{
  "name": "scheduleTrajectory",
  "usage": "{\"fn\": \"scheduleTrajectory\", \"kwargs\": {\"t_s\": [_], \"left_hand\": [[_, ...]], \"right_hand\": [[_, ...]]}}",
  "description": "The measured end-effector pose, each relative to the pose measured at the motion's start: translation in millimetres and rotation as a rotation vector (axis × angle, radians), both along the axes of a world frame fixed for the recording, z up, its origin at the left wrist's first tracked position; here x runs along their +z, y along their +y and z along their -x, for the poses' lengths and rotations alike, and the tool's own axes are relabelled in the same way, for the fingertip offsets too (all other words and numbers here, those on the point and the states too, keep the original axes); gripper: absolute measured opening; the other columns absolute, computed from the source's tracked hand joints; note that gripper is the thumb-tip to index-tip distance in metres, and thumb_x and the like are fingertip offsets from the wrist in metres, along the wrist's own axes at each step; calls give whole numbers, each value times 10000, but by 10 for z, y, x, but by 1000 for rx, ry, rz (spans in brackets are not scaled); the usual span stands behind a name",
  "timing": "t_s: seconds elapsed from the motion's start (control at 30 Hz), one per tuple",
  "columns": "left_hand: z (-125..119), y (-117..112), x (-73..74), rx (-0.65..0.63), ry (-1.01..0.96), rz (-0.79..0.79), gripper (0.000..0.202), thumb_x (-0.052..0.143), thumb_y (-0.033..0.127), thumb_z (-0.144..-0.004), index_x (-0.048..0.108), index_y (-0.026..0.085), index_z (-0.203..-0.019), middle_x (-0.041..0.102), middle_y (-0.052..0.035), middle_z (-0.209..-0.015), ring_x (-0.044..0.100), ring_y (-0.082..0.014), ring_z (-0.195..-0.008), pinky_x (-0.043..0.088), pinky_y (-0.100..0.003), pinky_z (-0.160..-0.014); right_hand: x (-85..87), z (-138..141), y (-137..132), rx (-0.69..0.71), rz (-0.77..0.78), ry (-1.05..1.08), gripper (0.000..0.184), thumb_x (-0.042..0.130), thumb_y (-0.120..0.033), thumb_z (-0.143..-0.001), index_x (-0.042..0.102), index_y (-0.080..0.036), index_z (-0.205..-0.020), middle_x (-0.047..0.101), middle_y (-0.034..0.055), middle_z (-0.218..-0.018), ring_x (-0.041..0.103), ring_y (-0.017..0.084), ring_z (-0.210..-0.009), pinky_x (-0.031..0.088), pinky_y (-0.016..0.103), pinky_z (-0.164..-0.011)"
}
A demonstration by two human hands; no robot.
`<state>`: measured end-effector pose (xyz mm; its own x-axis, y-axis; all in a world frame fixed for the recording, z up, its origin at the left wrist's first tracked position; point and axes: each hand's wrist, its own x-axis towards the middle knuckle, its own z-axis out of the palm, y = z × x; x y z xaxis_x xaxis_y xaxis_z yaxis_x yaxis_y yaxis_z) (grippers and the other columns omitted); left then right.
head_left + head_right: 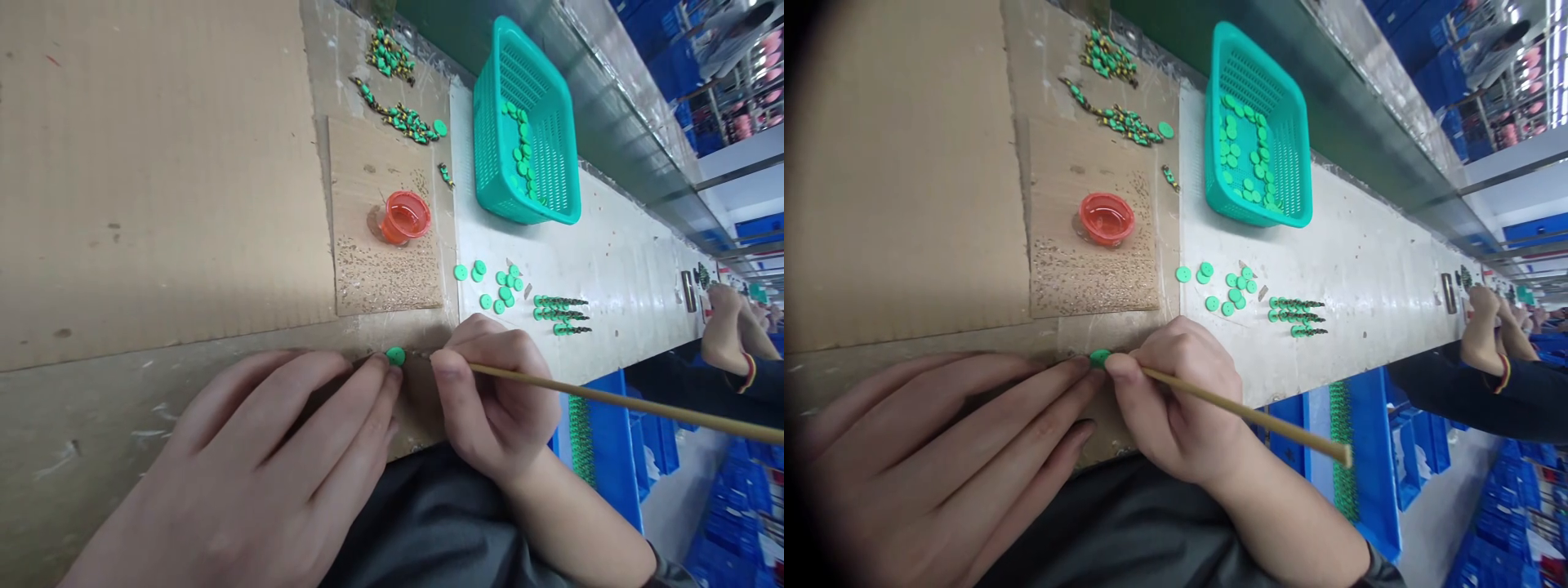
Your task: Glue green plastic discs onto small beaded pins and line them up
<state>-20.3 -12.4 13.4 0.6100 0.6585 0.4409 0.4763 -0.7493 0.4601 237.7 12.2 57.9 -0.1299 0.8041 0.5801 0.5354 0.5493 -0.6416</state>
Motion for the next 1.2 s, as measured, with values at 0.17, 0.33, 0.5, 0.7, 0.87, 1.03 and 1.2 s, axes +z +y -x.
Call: {"fn": "scheduleTrajectory", "kwargs": {"t_s": [0.17,0.33,0.5,0.7,0.87,1.03,1.2], "left_hand": [[-2,19,-24,-13,22,-30,489,712,254,-1163,786,231,-1646,789,-106,-1744,756,-429,-1538,598,-711,-1387],[-21,43,-78,6,-1,-48,390,677,249,-1174,845,262,-1526,791,-69,-1751,775,-383,-1489,599,-650,-1355],[-75,109,-108,21,-68,-96,258,705,245,-1190,873,238,-1386,844,-63,-1675,773,-361,-1435,534,-598,-1366],[-106,158,-91,-3,-94,-146,218,712,229,-1201,875,194,-1343,868,-105,-1604,757,-343,-1398,478,-563,-1397],[-92,150,-75,1,-93,-133,241,688,201,-1196,876,198,-1347,873,-112,-1585,758,-361,-1386,501,-576,-1318],[-84,141,-59,9,-89,-123,242,693,221,-1208,885,197,-1353,868,-114,-1597,762,-357,-1385,515,-574,-1313],[-103,144,-77,9,-108,-124,252,680,209,-1210,875,185,-1366,865,-119,-1600,751,-360,-1400,497,-573,-1338]], "right_hand": [[188,-16,144,-133,26,22,128,781,-160,-1205,789,-285,-1182,764,5,-942,716,177,-750,643,366,-678],[405,-44,698,-184,-58,0,227,830,-252,-1230,766,-296,-1017,767,15,-980,703,186,-785,642,393,-712],[305,-104,1158,-71,-61,-102,299,842,-256,-1211,696,-267,-950,694,-23,-874,632,145,-741,535,335,-671],[198,-87,1221,-14,-37,-162,368,757,-210,-1218,594,-275,-894,700,-24,-886,616,151,-764,536,342,-746],[196,-92,1214,-27,-16,-162,410,773,-231,-1215,552,-281,-874,670,-29,-864,600,151,-757,504,344,-728],[184,-87,1218,-28,-20,-154,398,775,-217,-1214,561,-279,-883,672,-29,-870,605,147,-758,496,339,-723],[180,-87,1215,-36,-7,-189,410,745,-253,-1234,553,-283,-873,684,-18,-872,611,156,-773,519,348,-741]]}}
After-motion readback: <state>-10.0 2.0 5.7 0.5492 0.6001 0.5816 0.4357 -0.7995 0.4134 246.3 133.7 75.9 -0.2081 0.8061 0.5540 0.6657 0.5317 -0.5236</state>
